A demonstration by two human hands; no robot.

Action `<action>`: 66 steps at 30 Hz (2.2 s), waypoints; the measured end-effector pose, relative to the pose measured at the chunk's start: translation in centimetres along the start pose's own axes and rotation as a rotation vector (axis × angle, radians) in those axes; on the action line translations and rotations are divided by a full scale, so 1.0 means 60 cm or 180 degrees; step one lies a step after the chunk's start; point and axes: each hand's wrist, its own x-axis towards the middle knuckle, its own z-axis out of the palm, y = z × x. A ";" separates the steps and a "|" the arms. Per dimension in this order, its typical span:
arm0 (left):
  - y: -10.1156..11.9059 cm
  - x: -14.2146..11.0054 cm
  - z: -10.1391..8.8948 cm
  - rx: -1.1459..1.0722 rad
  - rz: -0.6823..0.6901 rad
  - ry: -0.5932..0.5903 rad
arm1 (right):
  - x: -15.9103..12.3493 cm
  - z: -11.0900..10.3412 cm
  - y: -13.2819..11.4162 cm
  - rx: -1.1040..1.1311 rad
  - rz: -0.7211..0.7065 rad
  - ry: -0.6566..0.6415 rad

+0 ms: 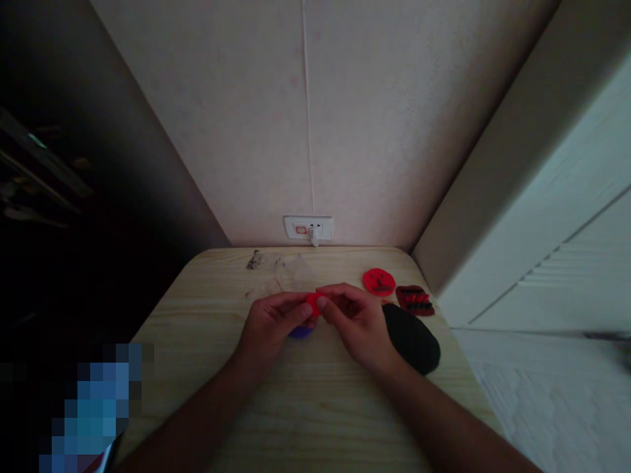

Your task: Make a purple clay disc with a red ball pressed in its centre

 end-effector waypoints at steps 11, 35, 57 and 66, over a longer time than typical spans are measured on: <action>-0.002 0.000 -0.003 -0.0072 0.0110 0.0287 | -0.003 0.004 -0.008 -0.0145 -0.0073 0.0017; -0.004 -0.016 0.001 0.0613 0.0076 -0.0512 | -0.007 -0.002 0.008 -0.0871 -0.0804 -0.1013; 0.000 -0.020 -0.002 0.0730 0.0224 -0.0688 | -0.008 0.002 -0.015 -0.0805 -0.0838 -0.1256; 0.000 -0.024 -0.004 0.0848 0.0316 -0.0780 | -0.009 0.009 -0.007 -0.0686 -0.0844 -0.1145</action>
